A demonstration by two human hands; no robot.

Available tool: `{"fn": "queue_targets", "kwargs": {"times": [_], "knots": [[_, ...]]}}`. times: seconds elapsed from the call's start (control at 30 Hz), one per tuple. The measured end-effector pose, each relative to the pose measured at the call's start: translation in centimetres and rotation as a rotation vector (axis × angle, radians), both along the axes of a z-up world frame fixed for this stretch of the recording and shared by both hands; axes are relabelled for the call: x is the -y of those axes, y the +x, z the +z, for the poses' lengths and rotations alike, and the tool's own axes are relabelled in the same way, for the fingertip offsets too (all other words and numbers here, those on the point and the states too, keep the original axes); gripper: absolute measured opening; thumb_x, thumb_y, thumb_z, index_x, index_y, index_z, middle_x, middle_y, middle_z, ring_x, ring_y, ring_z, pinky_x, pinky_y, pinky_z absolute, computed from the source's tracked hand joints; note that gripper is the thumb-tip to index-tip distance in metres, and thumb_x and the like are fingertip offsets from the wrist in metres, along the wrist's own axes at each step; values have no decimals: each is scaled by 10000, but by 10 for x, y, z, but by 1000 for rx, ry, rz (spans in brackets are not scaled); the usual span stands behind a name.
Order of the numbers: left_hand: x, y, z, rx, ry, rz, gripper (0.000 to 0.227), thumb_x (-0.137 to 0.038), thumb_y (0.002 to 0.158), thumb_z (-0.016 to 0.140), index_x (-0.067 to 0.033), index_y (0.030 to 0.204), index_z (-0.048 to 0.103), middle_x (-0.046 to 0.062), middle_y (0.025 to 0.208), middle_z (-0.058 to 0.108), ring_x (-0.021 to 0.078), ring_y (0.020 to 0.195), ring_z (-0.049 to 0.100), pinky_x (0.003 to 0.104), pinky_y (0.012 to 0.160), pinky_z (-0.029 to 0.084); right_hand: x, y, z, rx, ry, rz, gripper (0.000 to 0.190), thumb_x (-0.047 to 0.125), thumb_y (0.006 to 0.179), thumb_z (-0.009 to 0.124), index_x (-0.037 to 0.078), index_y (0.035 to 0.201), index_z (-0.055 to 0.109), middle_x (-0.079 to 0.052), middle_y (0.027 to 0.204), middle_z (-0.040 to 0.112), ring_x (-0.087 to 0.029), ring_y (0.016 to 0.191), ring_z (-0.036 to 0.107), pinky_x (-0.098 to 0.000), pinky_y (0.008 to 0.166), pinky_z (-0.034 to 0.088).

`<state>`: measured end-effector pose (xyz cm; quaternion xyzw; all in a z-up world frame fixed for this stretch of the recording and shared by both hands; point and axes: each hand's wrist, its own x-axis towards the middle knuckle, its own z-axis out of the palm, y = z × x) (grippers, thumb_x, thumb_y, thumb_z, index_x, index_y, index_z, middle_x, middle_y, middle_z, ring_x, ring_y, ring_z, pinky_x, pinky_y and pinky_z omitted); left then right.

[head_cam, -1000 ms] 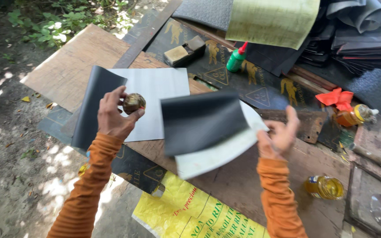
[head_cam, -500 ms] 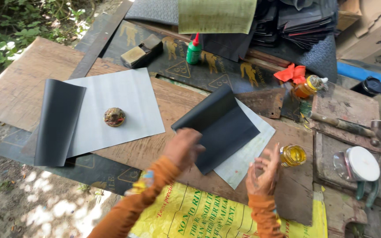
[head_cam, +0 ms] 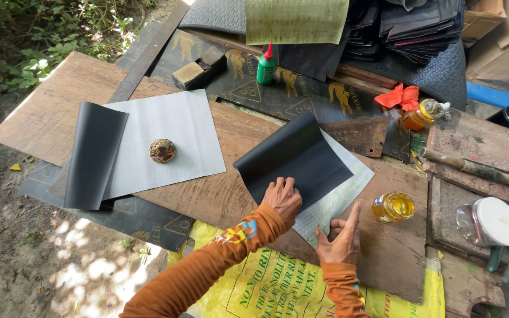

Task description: The person uses a small jar to spread a yellow substance onto a rectangular woven mat, then flips the mat and repeats the process on the other side. The person also handles a black sheet and a white sheet, placing them on the workbench.

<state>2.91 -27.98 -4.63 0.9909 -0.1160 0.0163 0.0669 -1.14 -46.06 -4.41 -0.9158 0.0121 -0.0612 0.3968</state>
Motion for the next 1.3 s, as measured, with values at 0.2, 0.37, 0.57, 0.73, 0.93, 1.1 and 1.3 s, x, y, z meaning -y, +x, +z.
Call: {"fn": "queue_targets", "kwargs": {"times": [0.2, 0.37, 0.57, 0.73, 0.93, 1.1, 1.3], "knots": [[-9, 8, 5, 0, -113, 2, 177, -110, 630, 776, -52, 793, 738, 154, 1069, 579, 322, 1044, 563, 432, 829, 522, 5, 3, -21, -33, 207, -8, 1152, 10, 698, 831, 120, 1627, 157, -45, 863, 676, -166, 712, 655, -308, 703, 554], [-12, 3, 14, 57, -205, 13, 366, -300, 722, 853, -1, 886, 721, 166, 1086, 579, 340, 1038, 564, 464, 838, 514, 6, 7, -44, 46, 726, 25, 1123, -98, 713, 749, 120, 1660, 186, -102, 1075, 545, -172, 898, 609, -301, 785, 572], [-5, 0, 33, -192, -55, -24, 561, -389, 629, 895, 53, 907, 690, 205, 1124, 529, 363, 1066, 522, 475, 851, 491, -1, 18, -32, 114, 1069, 142, 1089, -114, 759, 650, 135, 1651, 78, -171, 1278, 428, -310, 1101, 633, -377, 899, 611], [-5, -6, 23, -156, -65, -47, 236, -159, 645, 775, -4, 812, 715, 192, 1115, 584, 354, 1064, 579, 449, 867, 537, -6, 24, -10, 168, 1005, 179, 1048, -126, 807, 586, 134, 1675, 61, -190, 1351, 421, -312, 1123, 648, -368, 910, 598], [-48, 1, 39, 284, -672, 32, 154, -167, 766, 756, -33, 824, 705, 123, 800, 688, 290, 708, 689, 405, 671, 593, 9, 18, -1, 99, 771, 59, 1059, -214, 799, 567, 142, 1647, 43, -195, 1345, 432, -294, 956, 675, -351, 791, 628], [-162, -15, 86, 523, -780, 419, 167, -104, 924, 590, -2, 974, 711, 128, 844, 727, 176, 693, 695, 298, 587, 602, 58, 0, 5, 94, 512, 5, 1040, -189, 821, 575, 124, 1639, 14, -224, 1387, 456, -291, 995, 698, -344, 731, 651], [-236, -74, 74, 338, -817, 715, 359, -23, 892, 603, 33, 1246, 624, 240, 1181, 698, 324, 1041, 730, 346, 745, 652, 119, -6, -10, 170, 291, -170, 1015, 82, 895, 709, 125, 1687, 76, -228, 1402, 509, -327, 962, 677, -389, 701, 611]]}}
